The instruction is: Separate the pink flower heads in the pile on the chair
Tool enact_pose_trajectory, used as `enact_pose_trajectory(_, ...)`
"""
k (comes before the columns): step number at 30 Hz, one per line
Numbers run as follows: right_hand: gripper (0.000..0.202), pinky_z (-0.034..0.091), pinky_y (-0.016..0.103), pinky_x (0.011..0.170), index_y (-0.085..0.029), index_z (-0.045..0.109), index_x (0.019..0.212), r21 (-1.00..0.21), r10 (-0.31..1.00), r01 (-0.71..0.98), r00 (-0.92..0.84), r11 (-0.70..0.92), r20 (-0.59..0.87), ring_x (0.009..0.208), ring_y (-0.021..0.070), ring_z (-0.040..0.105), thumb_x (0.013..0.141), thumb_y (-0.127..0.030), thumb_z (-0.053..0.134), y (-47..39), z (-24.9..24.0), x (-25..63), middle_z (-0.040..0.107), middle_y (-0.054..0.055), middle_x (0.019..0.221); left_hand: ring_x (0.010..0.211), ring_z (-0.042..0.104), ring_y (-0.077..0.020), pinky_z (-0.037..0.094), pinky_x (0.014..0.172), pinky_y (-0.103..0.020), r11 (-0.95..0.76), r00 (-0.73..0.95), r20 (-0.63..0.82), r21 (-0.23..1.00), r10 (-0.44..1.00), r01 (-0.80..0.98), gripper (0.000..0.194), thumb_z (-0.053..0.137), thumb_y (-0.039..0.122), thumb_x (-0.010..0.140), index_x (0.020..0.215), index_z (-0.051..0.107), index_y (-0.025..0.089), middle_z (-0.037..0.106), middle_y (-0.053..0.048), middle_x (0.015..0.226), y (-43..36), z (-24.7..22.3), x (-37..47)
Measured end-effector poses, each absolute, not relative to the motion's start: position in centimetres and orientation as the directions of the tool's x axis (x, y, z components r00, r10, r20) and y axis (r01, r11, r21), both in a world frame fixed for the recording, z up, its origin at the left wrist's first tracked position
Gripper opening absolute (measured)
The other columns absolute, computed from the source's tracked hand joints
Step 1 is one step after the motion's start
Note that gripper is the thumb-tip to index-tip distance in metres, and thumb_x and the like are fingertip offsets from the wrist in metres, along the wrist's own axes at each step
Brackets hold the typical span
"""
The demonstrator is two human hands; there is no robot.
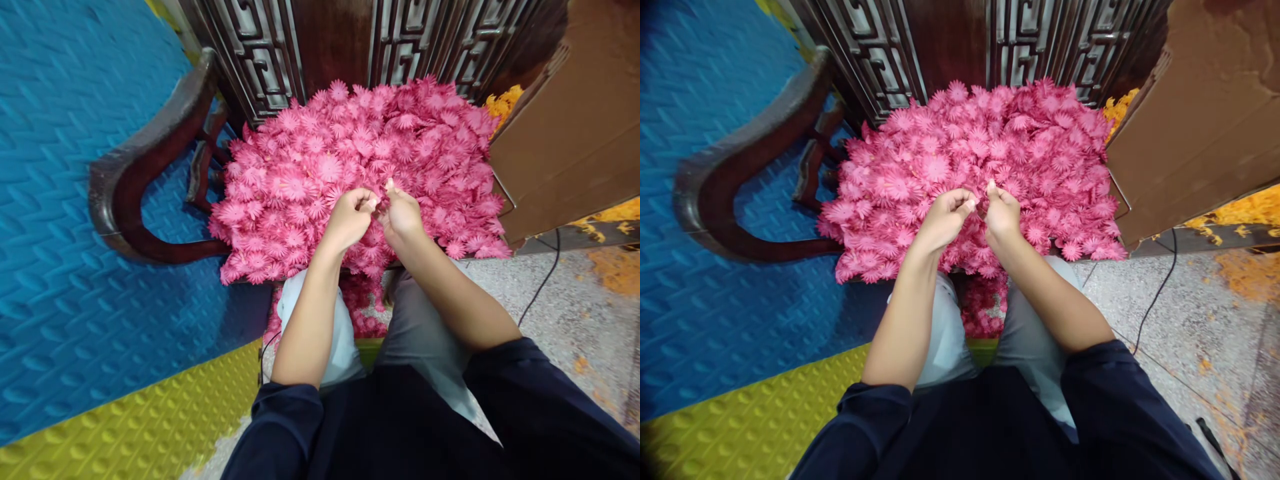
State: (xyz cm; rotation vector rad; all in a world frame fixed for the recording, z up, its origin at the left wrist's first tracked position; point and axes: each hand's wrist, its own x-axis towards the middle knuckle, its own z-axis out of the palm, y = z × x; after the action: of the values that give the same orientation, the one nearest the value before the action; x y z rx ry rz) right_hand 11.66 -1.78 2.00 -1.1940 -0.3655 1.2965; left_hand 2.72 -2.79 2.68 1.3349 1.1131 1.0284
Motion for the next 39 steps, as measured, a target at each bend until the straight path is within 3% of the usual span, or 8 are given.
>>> enact_pose_trajectory(3,0.036,0.030,0.019,0.043,-0.019,0.041,0.061,-0.838,0.881,-0.503,0.274,-0.210,-0.385,0.042,0.0049,0.038,0.082,-0.038,0.064,-1.5,1.8,12.0,0.041,-0.010,0.045,0.059,0.041,-0.0080,0.032,0.061,-0.022,-0.017,0.167,0.002,0.996,0.986,0.088,0.022,0.047,0.001,0.081,0.065,0.051,0.015,0.045,0.004,0.061,-2.8,2.6,2.8)
enact_pose_trajectory(8,0.037,0.039,0.019,0.051,-0.019,0.049,0.064,-0.916,0.975,-0.360,0.066,-0.176,-0.214,0.048,0.0045,0.047,0.074,-0.049,0.069,-1.4,1.3,12.3,0.050,-0.007,0.053,0.065,0.046,-0.0100,0.035,0.068,-0.023,-0.049,-0.120,0.073,0.980,0.990,0.191,0.020,0.044,0.005,0.083,0.068,0.049,0.017,0.050,0.002,0.067,-2.5,2.4,2.6)
enact_pose_trajectory(11,0.036,0.045,0.019,0.059,-0.019,0.057,0.073,-0.945,0.993,-0.308,-0.001,-0.109,-0.114,0.060,0.0051,0.054,0.066,-0.051,0.073,-1.7,1.2,12.2,0.057,-0.006,0.065,0.064,0.046,-0.0106,0.034,0.066,-0.024,-0.021,-0.091,0.041,0.978,0.995,0.209,0.020,0.045,0.007,0.084,0.067,0.047,0.017,0.049,0.002,0.066,-2.5,2.3,2.3)
enact_pose_trajectory(15,0.040,0.049,0.022,0.077,-0.021,0.063,0.082,-0.971,0.999,-0.240,-0.048,-0.002,0.010,0.080,0.0081,0.060,0.055,-0.043,0.082,-1.9,1.3,12.3,0.065,-0.004,0.081,0.066,0.045,-0.0114,0.033,0.066,-0.025,-0.053,-0.112,0.081,0.972,0.990,0.229,0.019,0.046,0.009,0.083,0.067,0.045,0.019,0.049,0.002,0.067,-2.6,2.2,2.0)
enact_pose_trajectory(21,0.015,0.049,0.022,0.076,-0.018,0.064,0.069,-0.973,1.000,-0.228,0.000,0.024,0.024,0.069,0.0062,0.059,0.066,-0.027,0.075,-2.1,1.6,12.4,0.064,-0.004,0.070,0.065,0.043,-0.0105,0.033,0.066,-0.024,-0.066,-0.065,0.073,0.992,0.995,0.108,0.023,0.042,0.001,0.079,0.065,0.041,0.019,0.043,0.003,0.064,-2.5,2.1,1.8)
enact_pose_trajectory(27,0.010,0.045,0.019,0.058,-0.016,0.063,0.063,-0.952,0.991,-0.278,-0.005,-0.127,-0.131,0.054,0.0047,0.055,0.070,-0.020,0.068,-2.1,2.1,12.7,0.060,-0.005,0.058,0.062,0.041,-0.0101,0.034,0.064,-0.024,-0.050,-0.056,0.052,0.998,0.997,0.034,0.022,0.043,0.003,0.082,0.066,0.043,0.019,0.042,0.003,0.064,-2.4,2.2,1.7)
enact_pose_trajectory(34,0.004,0.049,0.020,0.059,-0.016,0.061,0.069,-0.864,0.954,-0.410,-0.069,-0.293,-0.291,0.055,0.0057,0.060,0.072,-0.017,0.060,-2.0,2.0,12.9,0.066,-0.004,0.065,0.066,0.042,-0.0102,0.035,0.067,-0.023,-0.068,-0.056,0.070,0.997,0.996,0.044,0.023,0.041,0.002,0.082,0.066,0.042,0.019,0.042,0.003,0.067,-2.4,2.2,1.6)
enact_pose_trajectory(39,0.010,0.049,0.022,0.059,-0.018,0.054,0.067,-0.743,0.877,-0.475,-0.170,-0.472,-0.448,0.052,0.0060,0.056,0.076,-0.021,0.056,-1.6,2.6,13.8,0.059,-0.006,0.057,0.067,0.043,-0.0108,0.035,0.068,-0.023,-0.135,0.062,0.130,0.986,0.990,0.101,0.022,0.042,0.003,0.083,0.069,0.042,0.019,0.044,0.002,0.069,-2.5,2.5,1.5)
